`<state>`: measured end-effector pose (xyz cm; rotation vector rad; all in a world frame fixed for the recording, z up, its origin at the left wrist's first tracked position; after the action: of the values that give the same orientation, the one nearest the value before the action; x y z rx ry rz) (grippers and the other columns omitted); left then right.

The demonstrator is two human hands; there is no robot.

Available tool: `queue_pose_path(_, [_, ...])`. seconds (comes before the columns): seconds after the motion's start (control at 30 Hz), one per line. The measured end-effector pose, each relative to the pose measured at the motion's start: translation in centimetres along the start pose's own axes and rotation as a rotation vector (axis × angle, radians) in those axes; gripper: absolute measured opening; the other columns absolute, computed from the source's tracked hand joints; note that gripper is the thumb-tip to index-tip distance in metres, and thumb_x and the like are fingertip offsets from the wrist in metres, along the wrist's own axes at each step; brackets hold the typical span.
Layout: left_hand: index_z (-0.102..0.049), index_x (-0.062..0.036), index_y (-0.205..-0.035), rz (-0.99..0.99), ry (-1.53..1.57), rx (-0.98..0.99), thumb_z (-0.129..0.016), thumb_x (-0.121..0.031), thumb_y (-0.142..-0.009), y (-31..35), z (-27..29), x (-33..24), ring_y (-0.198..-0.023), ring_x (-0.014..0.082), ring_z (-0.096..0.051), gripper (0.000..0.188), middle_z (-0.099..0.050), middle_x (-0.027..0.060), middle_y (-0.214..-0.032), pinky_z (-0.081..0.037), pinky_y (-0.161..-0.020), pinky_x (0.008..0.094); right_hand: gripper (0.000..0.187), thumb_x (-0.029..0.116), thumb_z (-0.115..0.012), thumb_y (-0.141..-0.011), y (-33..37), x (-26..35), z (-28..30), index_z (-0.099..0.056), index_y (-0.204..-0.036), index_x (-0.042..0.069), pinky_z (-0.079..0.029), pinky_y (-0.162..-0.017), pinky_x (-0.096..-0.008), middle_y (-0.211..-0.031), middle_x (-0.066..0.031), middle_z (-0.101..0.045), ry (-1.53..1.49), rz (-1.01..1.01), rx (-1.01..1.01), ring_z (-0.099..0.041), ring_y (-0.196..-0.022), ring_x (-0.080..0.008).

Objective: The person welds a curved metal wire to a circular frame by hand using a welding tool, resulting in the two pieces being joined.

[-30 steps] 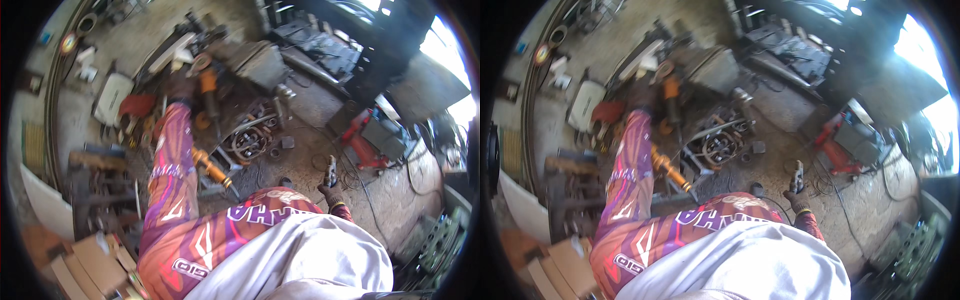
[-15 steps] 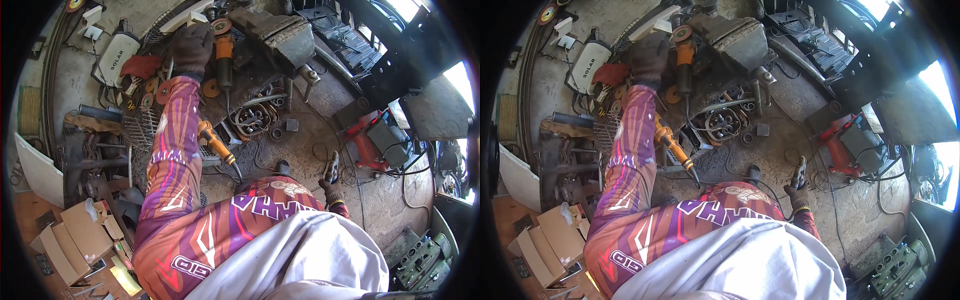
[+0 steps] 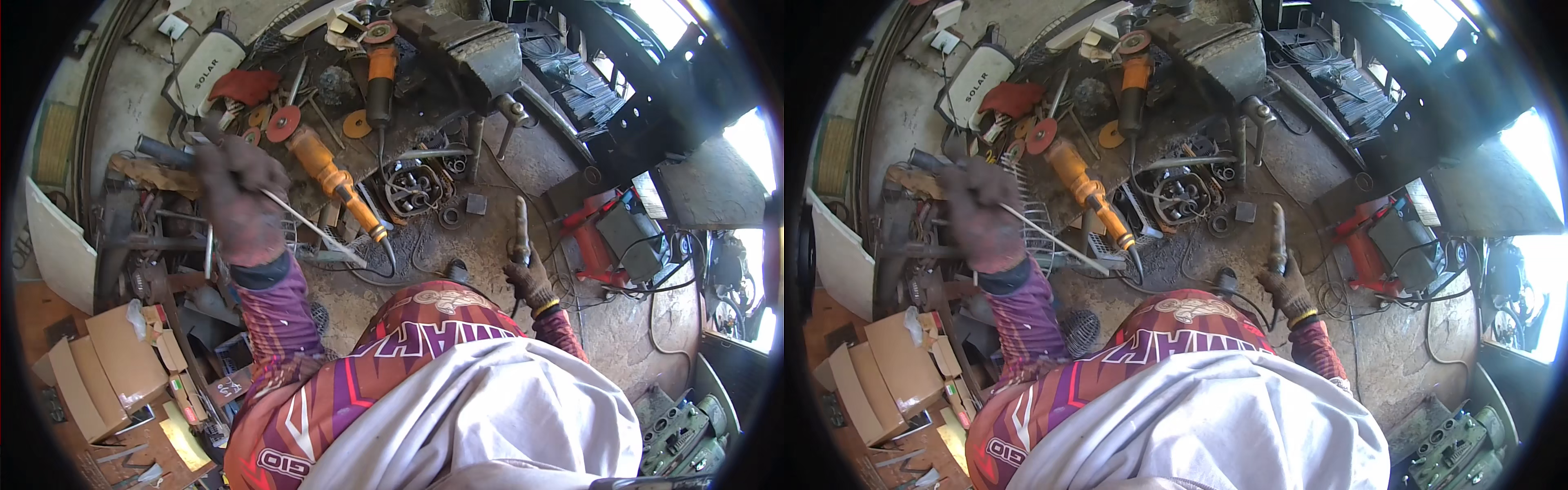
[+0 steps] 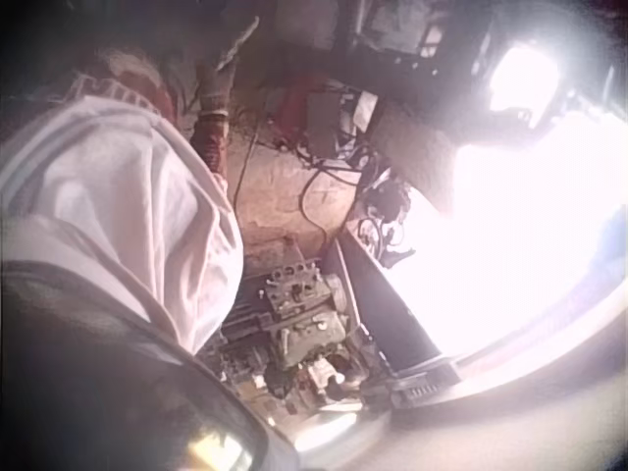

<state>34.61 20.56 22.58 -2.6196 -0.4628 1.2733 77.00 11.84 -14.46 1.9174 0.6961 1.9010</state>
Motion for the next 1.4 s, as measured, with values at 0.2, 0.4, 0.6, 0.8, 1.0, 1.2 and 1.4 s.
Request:
queue_pose_path(0.2, [-0.063, -0.0048, -0.127, 0.446, -0.157, -0.124, -0.058, -0.03, -0.104, 11.6, 5.7, 6.3, -0.062, 0.0055, -0.051, 0.035, -0.057, -0.0038, -0.08, -0.046, -0.053, 0.0225, 0.073, 0.017, -0.082, -0.077, 3.3, 7.3, -8.2, -0.048, -0.14, 0.004, -0.055, -0.082, -0.0319, -0.111, -0.0062, -0.062, -0.038, 0.216, 0.262, -0.062, -0.094, -0.0149])
queue_pose_path(0.4, [-0.062, -0.0055, -0.133, 0.603, -0.495, -0.053, -0.058, -0.022, -0.104, 21.6, 7.3, 5.7, -0.072, 0.004, -0.061, 0.034, -0.069, 0.0006, -0.097, -0.055, -0.062, 0.0215, 0.077, 0.017, -0.085, -0.072, 9.5, 7.5, -17.0, -0.049, -0.138, 0.002, -0.057, -0.083, -0.0338, -0.115, -0.0087, -0.065, -0.053, 0.164, 0.627, -0.066, -0.097, -0.0179])
queue_pose_path(0.6, [-0.065, -0.0013, -0.129, 0.332, -0.962, -0.018, -0.061, -0.02, -0.102, 27.3, 8.7, -2.5, -0.09, 0.0157, -0.068, 0.033, -0.074, 0.0086, -0.106, -0.055, -0.079, 0.0313, 0.099, 0.021, -0.098, -0.062, 17.6, 5.8, -24.1, -0.044, -0.143, 0.004, -0.056, -0.087, -0.0358, -0.115, -0.007, -0.065, 0.043, 0.105, 0.857, -0.066, -0.099, -0.0163])
queue_pose_path(0.8, [-0.069, -0.0012, -0.12, 0.178, -1.164, 0.014, -0.064, -0.02, -0.098, 31.5, 9.3, -6.8, -0.082, 0.0286, -0.072, 0.029, -0.073, 0.018, -0.094, -0.054, -0.071, 0.0365, 0.1, 0.017, -0.095, -0.065, 21.6, 3.9, -28.1, -0.04, -0.148, 0.004, -0.054, -0.089, -0.034, -0.113, -0.0056, -0.065, 0.132, 0.153, 0.977, -0.063, -0.099, -0.0145])
queue_pose_path(1.0, [-0.069, -0.0085, -0.126, 0.045, -1.428, 0.038, -0.063, -0.017, -0.099, 33.7, 9.6, -8.5, -0.071, 0.0236, -0.069, 0.029, -0.071, 0.0159, -0.087, -0.053, -0.064, 0.0354, 0.103, 0.014, -0.093, -0.065, 25.0, 4.7, -30.2, -0.037, -0.151, 0.002, -0.053, -0.087, -0.0332, -0.111, -0.0044, -0.064, 0.222, 0.169, 0.978, -0.061, -0.095, -0.0132])
queue_pose_path(1.2, [-0.07, -0.0101, -0.125, 0.086, -1.579, -0.018, -0.065, -0.021, -0.098, 34.4, 9.6, -9.6, -0.076, 0.0331, -0.07, 0.029, -0.072, 0.0192, -0.092, -0.054, -0.066, 0.038, 0.109, 0.011, -0.09, -0.065, 25.2, 4.3, -30.8, -0.03, -0.155, 0.001, -0.053, -0.088, -0.0321, -0.109, -0.0049, -0.064, 0.243, 0.08, 1.016, -0.062, -0.096, -0.0135])
queue_pose_path(1.4, [-0.071, -0.0074, -0.118, 0.059, -1.556, -0.036, -0.065, -0.019, -0.097, 34.5, 10.0, -9.8, -0.083, 0.0362, -0.071, 0.025, -0.072, 0.0196, -0.094, -0.056, -0.07, 0.041, 0.109, 0.011, -0.09, -0.067, 25.7, 5.1, -31.9, -0.028, -0.156, 0.001, -0.053, -0.089, -0.0318, -0.109, -0.0045, -0.064, 0.442, 0.144, 0.979, -0.062, -0.098, -0.0129])
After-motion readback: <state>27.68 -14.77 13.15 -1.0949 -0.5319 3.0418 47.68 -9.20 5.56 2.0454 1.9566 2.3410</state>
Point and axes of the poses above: each hand's wrist, its own y-axis away from the middle knuckle, its own z-axis out of the back of the hand, x = y × z, the point moved 8 cm from there along -y, towards the middle knuckle
